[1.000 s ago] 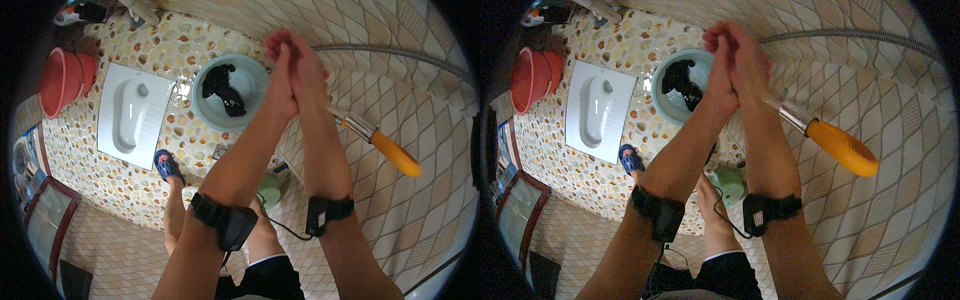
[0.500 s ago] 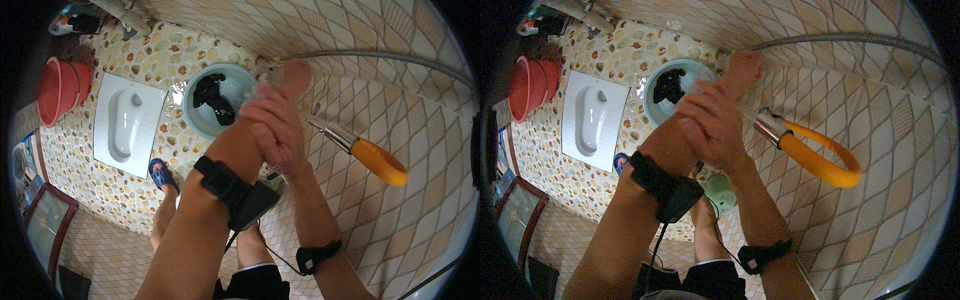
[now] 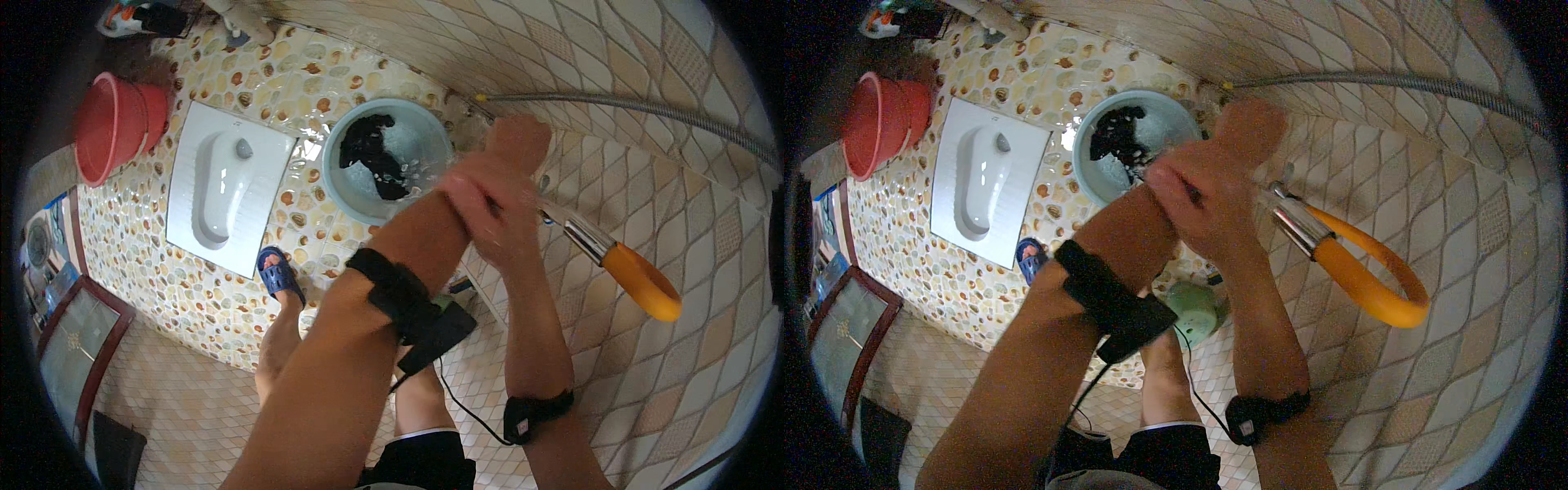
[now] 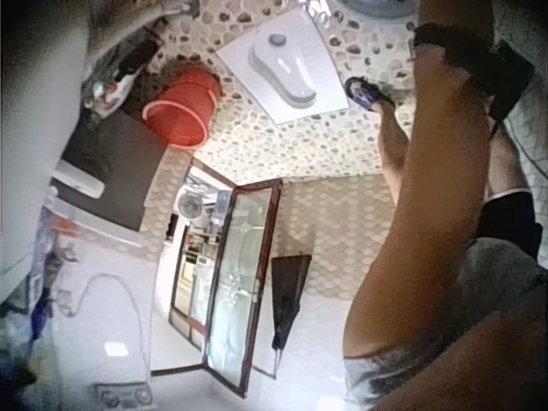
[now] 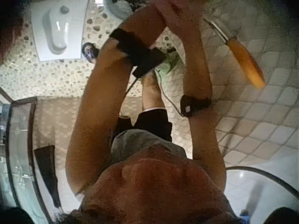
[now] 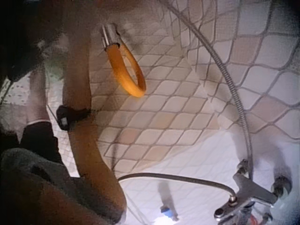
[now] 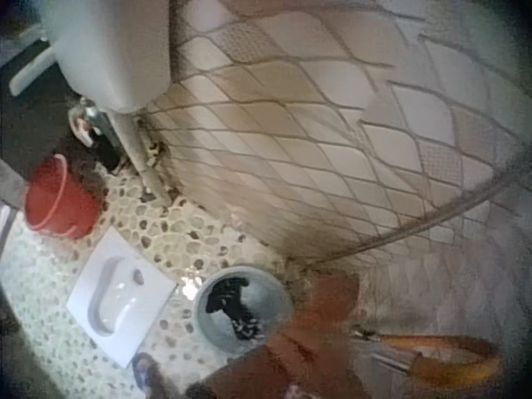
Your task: The person pours water from a red bucket into a squat toilet, then squats to hand-wash a dark garment in a light-blue basin. They repeatedly submerge, scrub, and wring the garment, rinse it under a handheld shower, and finally rinse their hands.
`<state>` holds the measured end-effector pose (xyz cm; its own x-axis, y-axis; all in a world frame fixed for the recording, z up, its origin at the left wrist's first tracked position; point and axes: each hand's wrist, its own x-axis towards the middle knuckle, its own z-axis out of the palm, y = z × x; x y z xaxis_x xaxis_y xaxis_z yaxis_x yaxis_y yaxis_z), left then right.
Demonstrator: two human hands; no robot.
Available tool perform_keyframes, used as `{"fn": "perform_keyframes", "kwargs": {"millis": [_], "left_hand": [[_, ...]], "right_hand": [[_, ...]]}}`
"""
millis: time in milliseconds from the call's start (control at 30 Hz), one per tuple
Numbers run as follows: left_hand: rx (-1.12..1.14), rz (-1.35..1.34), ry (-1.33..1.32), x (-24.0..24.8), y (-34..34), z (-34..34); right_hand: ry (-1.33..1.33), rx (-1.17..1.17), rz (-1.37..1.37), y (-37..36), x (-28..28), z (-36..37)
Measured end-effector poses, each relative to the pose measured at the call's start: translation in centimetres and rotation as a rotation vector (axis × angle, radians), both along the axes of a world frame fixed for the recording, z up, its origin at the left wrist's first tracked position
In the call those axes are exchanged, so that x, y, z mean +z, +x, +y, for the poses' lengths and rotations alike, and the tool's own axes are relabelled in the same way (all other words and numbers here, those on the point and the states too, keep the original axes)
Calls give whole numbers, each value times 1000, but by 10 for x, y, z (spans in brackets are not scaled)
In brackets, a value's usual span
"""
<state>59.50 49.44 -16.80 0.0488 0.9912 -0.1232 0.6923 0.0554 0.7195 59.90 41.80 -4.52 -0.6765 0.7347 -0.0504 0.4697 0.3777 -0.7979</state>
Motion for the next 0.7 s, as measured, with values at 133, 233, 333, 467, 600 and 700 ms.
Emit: {"fn": "perform_keyframes", "kwargs": {"millis": [133,233,333,467,600,700], "left_hand": [[381,-134,115,-6,1,21],[637,-902,-61,-7,-2,32],[789,-1869,-329,-6,-6,29],[803,-2280,-341,0,-3,10],[720,-1967,-130,17,1,-18],[514,-857,147,31,-6,-42]], "right_hand": [[313,-480,10,0,-8,-34],[-500,-817,411,7,-12,-52],[-1197,-871,701,19,-23,-52],[-1292,-196,1098,32,-60,-13],[-1199,-355,1201,48,-86,28],[-1156,-446,1173,52,-89,41]]}}
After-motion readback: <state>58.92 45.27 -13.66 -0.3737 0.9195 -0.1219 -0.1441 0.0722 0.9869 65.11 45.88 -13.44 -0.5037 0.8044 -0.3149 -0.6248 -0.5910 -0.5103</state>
